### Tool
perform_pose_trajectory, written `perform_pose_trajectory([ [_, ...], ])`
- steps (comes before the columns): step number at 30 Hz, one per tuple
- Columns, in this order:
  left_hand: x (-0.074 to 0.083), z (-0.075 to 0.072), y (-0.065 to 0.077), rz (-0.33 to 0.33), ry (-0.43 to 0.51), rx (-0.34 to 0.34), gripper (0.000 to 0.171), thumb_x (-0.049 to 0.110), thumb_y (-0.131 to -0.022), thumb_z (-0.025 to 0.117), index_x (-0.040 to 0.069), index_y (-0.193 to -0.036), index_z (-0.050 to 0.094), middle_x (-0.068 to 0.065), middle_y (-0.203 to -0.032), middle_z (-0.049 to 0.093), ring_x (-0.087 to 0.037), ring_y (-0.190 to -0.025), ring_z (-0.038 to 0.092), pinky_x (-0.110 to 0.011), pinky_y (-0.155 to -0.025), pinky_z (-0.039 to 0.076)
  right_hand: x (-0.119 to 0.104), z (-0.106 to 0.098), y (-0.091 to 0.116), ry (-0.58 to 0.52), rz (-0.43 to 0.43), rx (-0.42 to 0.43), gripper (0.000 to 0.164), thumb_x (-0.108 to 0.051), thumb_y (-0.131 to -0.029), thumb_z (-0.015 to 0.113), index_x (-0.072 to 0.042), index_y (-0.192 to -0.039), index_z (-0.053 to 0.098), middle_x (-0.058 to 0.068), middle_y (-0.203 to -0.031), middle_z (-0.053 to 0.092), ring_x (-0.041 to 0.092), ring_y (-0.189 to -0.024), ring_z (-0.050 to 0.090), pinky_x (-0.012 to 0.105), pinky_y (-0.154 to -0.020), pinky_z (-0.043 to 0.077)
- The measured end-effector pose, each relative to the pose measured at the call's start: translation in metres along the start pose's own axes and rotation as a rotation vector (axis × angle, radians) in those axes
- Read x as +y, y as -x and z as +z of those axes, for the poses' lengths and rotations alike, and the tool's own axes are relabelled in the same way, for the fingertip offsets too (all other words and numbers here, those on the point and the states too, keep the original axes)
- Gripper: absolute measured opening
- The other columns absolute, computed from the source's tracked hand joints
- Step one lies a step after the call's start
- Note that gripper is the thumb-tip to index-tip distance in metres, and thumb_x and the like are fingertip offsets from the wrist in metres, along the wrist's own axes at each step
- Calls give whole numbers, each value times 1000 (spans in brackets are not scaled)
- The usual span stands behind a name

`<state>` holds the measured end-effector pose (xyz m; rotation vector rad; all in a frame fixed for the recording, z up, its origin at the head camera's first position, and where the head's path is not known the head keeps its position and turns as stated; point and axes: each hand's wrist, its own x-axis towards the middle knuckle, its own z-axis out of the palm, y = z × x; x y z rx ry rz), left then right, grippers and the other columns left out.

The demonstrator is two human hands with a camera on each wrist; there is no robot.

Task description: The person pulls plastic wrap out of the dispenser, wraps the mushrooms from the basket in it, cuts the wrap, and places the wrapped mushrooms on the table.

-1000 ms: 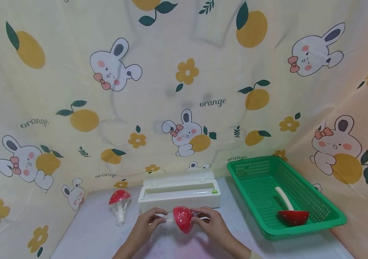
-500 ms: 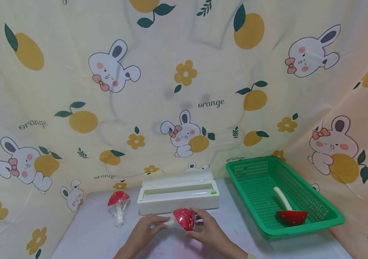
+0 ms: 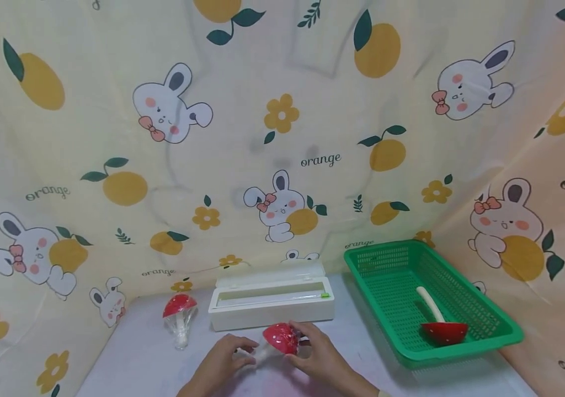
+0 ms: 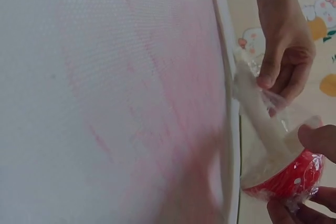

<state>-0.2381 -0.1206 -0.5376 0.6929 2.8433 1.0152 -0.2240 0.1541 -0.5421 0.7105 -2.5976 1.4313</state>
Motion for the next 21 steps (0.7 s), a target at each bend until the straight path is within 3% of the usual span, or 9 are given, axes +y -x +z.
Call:
perform_pose_trajectory([
  [6, 3, 7, 0, -34, 57, -54, 37, 31, -79, 85, 18, -110, 69, 15, -82, 64, -1, -72, 58, -26, -65, 51, 1, -1, 4, 1, -23, -2, 71, -23, -82, 84, -1, -141, 51, 11, -130, 59, 30, -115, 60, 32, -88, 56],
  [11, 1, 8, 0, -69, 83, -78, 27, 25, -83, 83, 17, -106, 71, 14, -83, 64, -3, -73, 59, -27, -66, 52, 1, -1, 5, -30, -90, -5, 68, -23, -83, 84, -2, -139, 53, 11, -127, 60, 28, -111, 62, 35, -87, 57],
  [16, 0, 5, 4, -71, 57, -62, 20, 19, -85, 79, 18, -104, 72, 14, -85, 63, -3, -75, 58, -29, -69, 54, 2, -3, 4, -42, -112, -43, 68, -21, -83, 83, 0, -140, 52, 13, -126, 61, 26, -108, 64, 36, -86, 57],
  [21, -5, 0, 9, -68, 28, -25, 19, 21, -86, 78, 21, -104, 71, 15, -86, 63, -3, -76, 58, -30, -70, 54, 1, -7, 2, -59, -72, -91, 66, -25, -86, 80, -4, -142, 51, 12, -130, 59, 27, -110, 64, 36, -88, 57],
])
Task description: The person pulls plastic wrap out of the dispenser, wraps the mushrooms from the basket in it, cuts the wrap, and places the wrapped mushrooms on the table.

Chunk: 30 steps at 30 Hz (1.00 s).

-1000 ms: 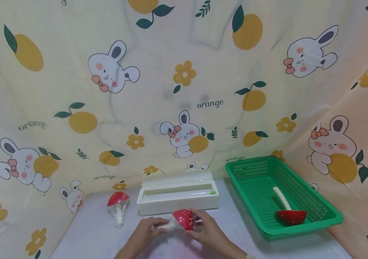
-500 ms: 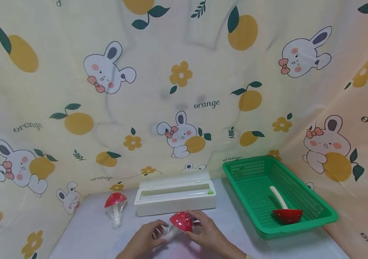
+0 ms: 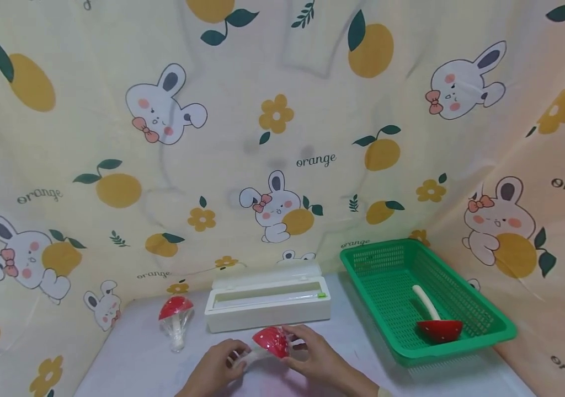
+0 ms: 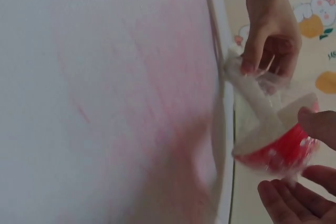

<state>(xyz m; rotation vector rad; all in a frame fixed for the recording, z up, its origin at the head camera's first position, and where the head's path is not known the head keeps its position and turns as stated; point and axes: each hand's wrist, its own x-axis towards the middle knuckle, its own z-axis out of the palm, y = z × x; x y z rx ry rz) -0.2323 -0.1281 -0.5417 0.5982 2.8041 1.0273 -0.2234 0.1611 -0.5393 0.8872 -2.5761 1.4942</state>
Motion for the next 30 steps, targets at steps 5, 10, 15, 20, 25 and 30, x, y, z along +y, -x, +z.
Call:
perform_pose_trajectory([
  [5, -10, -13, 6, -15, 38, 42, 20, 20, -88, 76, 20, -107, 69, 10, -93, 65, -6, -78, 59, -30, -70, 55, 1, -8, -4, 5, -90, 61, 56, -18, -89, 78, -7, -138, 53, 13, -129, 60, 32, -114, 62, 40, -90, 56],
  [10, -24, -31, 12, 31, 65, 163, 22, 16, -89, 75, 15, -109, 67, 5, -97, 67, -8, -82, 62, -25, -68, 55, 6, -23, -13, 92, -220, 194, 50, -5, -86, 78, -8, -131, 59, 6, -123, 64, 23, -110, 64, 40, -89, 56],
  [15, -36, -47, 18, 17, 76, 320, 22, 11, -87, 76, 13, -108, 68, 2, -97, 68, -12, -85, 65, -22, -67, 56, 10, -41, -22, 225, -249, 284, 49, -2, -82, 81, -4, -127, 62, 8, -119, 66, 27, -105, 66, 38, -86, 57],
  [20, -44, -62, 24, -68, 94, 453, 25, 9, -86, 78, 11, -109, 68, -1, -98, 69, -15, -85, 66, -23, -67, 56, 15, -60, -31, 309, -228, 358, 46, 0, -79, 82, -4, -122, 66, 9, -115, 67, 27, -105, 66, 39, -85, 57],
  [25, -52, -80, 29, -222, 65, 507, 31, 14, -87, 78, 12, -116, 67, -2, -105, 69, -16, -91, 66, -28, -75, 59, 15, -78, -37, 370, -184, 393, 43, 2, -78, 83, -6, -118, 68, 7, -113, 68, 27, -102, 66, 45, -83, 57],
  [30, -65, -95, 34, -279, 38, 538, 36, 14, -88, 77, 8, -122, 66, -6, -108, 69, -19, -93, 66, -31, -76, 59, 13, -89, -43, 433, -90, 361, 38, -5, -82, 82, -9, -118, 71, 5, -115, 66, 27, -106, 66, 44, -86, 57],
])
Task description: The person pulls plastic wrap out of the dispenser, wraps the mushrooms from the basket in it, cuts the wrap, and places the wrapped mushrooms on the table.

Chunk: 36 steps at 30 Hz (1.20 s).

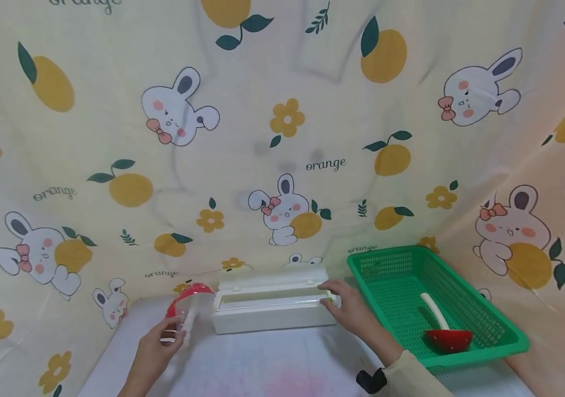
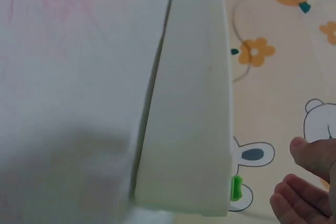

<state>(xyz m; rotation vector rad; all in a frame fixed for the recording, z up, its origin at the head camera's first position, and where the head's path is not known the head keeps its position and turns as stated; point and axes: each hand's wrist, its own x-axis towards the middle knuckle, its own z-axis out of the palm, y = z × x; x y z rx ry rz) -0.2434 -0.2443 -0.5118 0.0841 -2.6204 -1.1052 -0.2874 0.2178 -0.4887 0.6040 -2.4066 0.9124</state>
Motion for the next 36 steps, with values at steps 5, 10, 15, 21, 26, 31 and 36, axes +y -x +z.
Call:
perform_pose_trajectory([
  [5, -13, -12, -4, 35, 23, 60, 33, 10, -87, 76, 7, -118, 68, -7, -102, 71, -19, -89, 68, -25, -72, 57, 2, 2, -7, 27, 98, -65, 32, -10, -85, 80, -10, -116, 72, 7, -117, 66, 28, -110, 63, 48, -90, 54],
  [10, -25, -25, -6, 34, 23, 96, 29, 10, -88, 74, 6, -116, 68, -10, -102, 72, -22, -89, 69, -26, -71, 58, 4, 8, -12, 54, 188, -92, 25, -9, -88, 77, -10, -113, 73, 9, -117, 66, 32, -113, 61, 52, -95, 51],
  [15, -40, -36, -9, -27, 2, 112, 30, 13, -89, 73, 5, -118, 67, -14, -105, 71, -26, -91, 70, -31, -72, 59, 8, 15, -13, 82, 263, -116, 22, -10, -89, 75, -11, -111, 74, 7, -114, 67, 30, -113, 61, 51, -96, 50],
  [21, -59, -45, -13, -92, -25, 154, 31, 13, -90, 72, 1, -117, 65, -18, -105, 70, -30, -91, 70, -35, -70, 59, 14, 21, -15, 85, 289, -138, 18, -13, -90, 75, -12, -108, 76, 5, -111, 68, 29, -111, 61, 51, -95, 50],
  [26, -70, -45, -15, -138, -20, 204, 31, 11, -87, 73, -1, -114, 64, -19, -102, 70, -31, -87, 70, -33, -64, 57, 16, 26, -14, 107, 300, -141, 15, -16, -89, 76, -14, -105, 77, 9, -115, 65, 31, -112, 58, 53, -94, 49],
  [31, -81, -41, -17, -173, -40, 251, 30, 10, -85, 73, -2, -111, 64, -20, -96, 70, -29, -80, 69, -28, -60, 52, 16, 30, -14, 157, 339, -159, 15, -20, -90, 76, -15, -104, 78, 15, -126, 60, 35, -118, 52, 57, -94, 47],
  [36, -87, -39, -19, -218, -75, 230, 33, 11, -86, 72, -4, -113, 63, -23, -96, 69, -34, -83, 69, -43, -71, 54, 14, 31, -16, 170, 358, -151, 10, -19, -91, 75, -14, -97, 79, 17, -128, 60, 36, -120, 51, 55, -95, 46],
])
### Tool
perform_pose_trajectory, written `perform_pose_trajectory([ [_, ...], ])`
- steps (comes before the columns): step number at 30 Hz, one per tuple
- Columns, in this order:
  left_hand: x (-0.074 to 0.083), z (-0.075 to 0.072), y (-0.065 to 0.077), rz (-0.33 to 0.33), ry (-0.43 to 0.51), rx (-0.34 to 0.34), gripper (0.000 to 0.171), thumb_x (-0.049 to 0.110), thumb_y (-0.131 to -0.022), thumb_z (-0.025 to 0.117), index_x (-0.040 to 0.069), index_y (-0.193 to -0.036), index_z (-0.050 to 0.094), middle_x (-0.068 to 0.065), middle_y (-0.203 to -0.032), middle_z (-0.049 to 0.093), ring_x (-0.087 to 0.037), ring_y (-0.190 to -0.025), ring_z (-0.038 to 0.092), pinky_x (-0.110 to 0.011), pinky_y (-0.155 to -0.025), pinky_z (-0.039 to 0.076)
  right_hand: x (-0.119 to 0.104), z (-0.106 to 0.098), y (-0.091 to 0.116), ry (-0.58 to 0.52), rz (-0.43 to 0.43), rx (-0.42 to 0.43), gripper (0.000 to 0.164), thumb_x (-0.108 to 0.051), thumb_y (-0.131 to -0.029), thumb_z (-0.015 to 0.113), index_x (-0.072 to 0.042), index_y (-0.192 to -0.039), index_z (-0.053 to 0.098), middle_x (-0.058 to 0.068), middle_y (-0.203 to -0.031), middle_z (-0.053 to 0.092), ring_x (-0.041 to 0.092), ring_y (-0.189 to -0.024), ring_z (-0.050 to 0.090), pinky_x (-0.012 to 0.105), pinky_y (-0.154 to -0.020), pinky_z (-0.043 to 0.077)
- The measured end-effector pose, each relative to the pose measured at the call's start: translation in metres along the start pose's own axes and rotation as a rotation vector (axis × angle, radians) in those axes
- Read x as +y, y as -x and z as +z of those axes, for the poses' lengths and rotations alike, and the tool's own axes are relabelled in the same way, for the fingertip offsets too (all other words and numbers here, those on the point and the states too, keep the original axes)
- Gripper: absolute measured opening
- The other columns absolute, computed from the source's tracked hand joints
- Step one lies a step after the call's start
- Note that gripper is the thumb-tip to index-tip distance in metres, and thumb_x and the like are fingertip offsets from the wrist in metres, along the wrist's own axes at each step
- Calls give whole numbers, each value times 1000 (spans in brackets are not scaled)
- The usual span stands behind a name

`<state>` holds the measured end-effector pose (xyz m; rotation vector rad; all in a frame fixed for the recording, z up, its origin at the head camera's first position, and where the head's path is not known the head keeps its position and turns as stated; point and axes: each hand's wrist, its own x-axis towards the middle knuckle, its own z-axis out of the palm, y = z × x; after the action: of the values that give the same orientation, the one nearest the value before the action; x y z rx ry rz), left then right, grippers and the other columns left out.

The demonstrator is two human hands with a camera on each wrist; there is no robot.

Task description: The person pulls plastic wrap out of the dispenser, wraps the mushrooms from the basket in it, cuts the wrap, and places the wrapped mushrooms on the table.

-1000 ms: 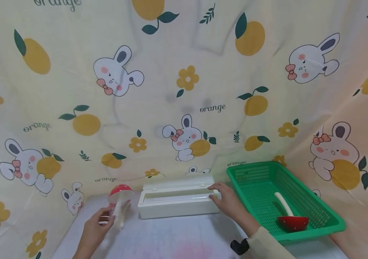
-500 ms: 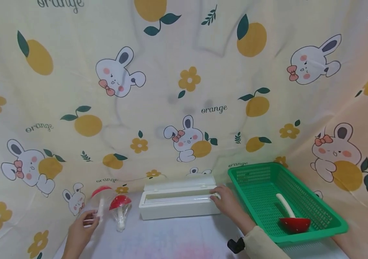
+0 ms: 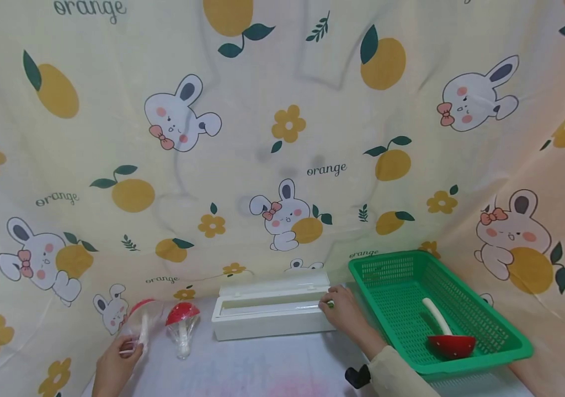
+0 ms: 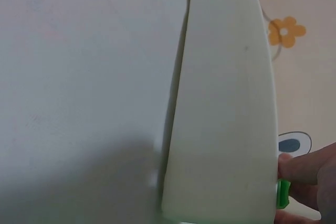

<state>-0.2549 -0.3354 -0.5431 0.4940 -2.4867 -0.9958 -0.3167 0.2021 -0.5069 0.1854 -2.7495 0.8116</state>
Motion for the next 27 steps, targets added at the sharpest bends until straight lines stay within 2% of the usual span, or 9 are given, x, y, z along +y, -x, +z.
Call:
perform_pose_trajectory([
  [4, -2, 2, 1, -37, -29, -64, 35, 14, -87, 72, -5, -115, 62, -23, -100, 68, -36, -88, 68, -51, -78, 51, -1, -2, -1, -1, -8, 4, 6, -18, -91, 74, -14, -92, 79, 18, -127, 60, 36, -119, 51, 55, -95, 46],
  [9, -3, 6, 3, -99, -72, -144, 37, 16, -89, 72, -4, -117, 61, -20, -100, 68, -33, -88, 66, -50, -77, 49, -2, -3, -2, -15, 4, -8, 5, -19, -91, 74, -15, -90, 77, 19, -129, 59, 38, -121, 49, 56, -96, 45],
  [13, -3, 6, 4, -105, -111, -179, 41, 17, -89, 72, -7, -119, 58, -21, -100, 68, -34, -89, 66, -51, -78, 49, -2, -1, -2, -38, 34, -6, 7, -21, -92, 74, -15, -90, 76, 17, -129, 59, 36, -122, 49, 56, -97, 45],
  [18, 0, 3, 6, -115, -165, -211, 48, 20, -91, 72, -8, -124, 51, -24, -103, 67, -38, -90, 65, -52, -75, 49, -1, 1, -5, -98, 62, 39, 5, -20, -92, 73, -16, -91, 75, 14, -127, 61, 34, -121, 51, 55, -98, 45],
  [23, 4, 3, 7, -171, -203, -160, 55, 20, -91, 73, -5, -130, 43, -25, -107, 64, -38, -89, 64, -50, -71, 48, 0, 3, -7, -111, 71, 60, 4, -20, -93, 72, -17, -92, 75, 13, -125, 62, 33, -120, 52, 56, -97, 45],
  [27, 5, 0, 9, -156, -221, -99, 58, 21, -89, 75, -2, -131, 42, -25, -111, 60, -42, -93, 62, -52, -70, 46, 1, 4, -7, -117, 53, 75, 4, -20, -92, 73, -16, -91, 75, 12, -121, 64, 33, -118, 53, 55, -97, 45],
])
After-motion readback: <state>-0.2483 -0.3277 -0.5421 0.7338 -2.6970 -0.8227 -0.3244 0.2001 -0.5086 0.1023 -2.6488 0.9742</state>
